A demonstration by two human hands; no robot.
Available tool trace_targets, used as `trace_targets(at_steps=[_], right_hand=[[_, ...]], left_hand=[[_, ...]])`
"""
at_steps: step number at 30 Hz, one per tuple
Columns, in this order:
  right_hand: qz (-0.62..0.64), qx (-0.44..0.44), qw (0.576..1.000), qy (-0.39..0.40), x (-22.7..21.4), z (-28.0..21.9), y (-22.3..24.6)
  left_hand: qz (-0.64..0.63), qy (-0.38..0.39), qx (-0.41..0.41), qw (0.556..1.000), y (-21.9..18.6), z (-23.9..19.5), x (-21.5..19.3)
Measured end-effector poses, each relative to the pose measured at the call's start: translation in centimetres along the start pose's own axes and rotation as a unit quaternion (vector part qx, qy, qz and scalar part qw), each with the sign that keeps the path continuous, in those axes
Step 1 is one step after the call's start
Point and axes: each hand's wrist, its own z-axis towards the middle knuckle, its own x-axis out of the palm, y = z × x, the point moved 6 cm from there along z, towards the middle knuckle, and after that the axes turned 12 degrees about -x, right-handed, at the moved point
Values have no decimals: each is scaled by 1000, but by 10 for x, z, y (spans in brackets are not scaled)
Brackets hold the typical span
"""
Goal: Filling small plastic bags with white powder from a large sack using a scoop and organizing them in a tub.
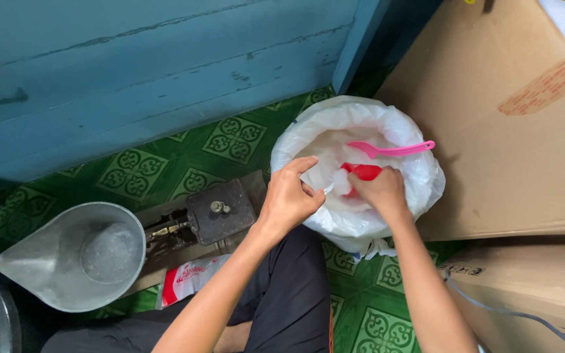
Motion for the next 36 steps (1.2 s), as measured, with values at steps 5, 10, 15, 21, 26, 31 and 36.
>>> trace_targets(at_steps=[5, 10, 15, 21, 26, 31, 36], right_hand=[[53, 19, 998, 18, -26, -4, -15], [106, 7, 994, -6, -44, -6, -17], [115, -13, 993, -38, -56, -5, -16], [87, -52, 993, -64, -84, -16, 18], [58, -97, 989, -91, -96, -36, 63], [15, -139, 984, -114, -94, -47, 95], [-33, -175, 974, -140, -88, -54, 112]], left_hand=[[-6, -2, 2, 1000, 16, 13, 5], [-11, 0, 3, 1000, 19, 18, 8], [-14, 11, -7, 1000, 23, 21, 12], [-5, 9, 0, 1000, 24, 28, 13], [18, 14, -7, 1000, 10, 25, 9], [35, 24, -21, 999, 4, 23, 7], [49, 31, -32, 998, 17, 33, 15]])
